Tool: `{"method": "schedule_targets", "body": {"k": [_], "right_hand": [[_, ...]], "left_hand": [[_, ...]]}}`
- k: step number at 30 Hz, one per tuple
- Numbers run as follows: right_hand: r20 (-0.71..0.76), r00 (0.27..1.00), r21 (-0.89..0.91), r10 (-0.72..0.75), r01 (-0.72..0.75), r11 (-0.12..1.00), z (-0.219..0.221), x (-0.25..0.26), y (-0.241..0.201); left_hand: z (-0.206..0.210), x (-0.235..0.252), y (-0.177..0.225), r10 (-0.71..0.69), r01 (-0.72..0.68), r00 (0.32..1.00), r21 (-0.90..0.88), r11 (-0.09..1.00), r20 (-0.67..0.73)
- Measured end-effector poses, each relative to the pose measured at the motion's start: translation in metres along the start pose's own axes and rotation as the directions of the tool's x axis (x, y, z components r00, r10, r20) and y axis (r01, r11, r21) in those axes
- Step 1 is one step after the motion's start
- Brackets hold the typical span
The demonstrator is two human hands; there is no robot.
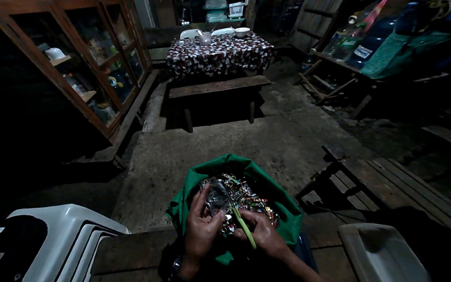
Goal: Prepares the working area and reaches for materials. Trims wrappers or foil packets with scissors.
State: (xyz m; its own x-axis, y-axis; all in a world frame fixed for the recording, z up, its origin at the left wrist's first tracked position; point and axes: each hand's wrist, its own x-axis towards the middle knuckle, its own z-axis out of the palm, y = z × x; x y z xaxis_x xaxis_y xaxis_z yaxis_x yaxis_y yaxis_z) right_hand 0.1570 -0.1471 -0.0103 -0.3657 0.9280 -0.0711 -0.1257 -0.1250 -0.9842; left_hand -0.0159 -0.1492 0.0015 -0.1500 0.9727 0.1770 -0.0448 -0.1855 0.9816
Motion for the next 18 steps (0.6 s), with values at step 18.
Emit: {"method": "schedule_targets", "body": {"k": [18], "right_hand": [[0.054,0.997,-0.057,0.051,-0.048,0.997,-0.003,-0.004,0.001]], "left_hand": [[0.002,0.008,0.005,0.016,-0.013,0.999,0.095,0.995,-0.03]]}}
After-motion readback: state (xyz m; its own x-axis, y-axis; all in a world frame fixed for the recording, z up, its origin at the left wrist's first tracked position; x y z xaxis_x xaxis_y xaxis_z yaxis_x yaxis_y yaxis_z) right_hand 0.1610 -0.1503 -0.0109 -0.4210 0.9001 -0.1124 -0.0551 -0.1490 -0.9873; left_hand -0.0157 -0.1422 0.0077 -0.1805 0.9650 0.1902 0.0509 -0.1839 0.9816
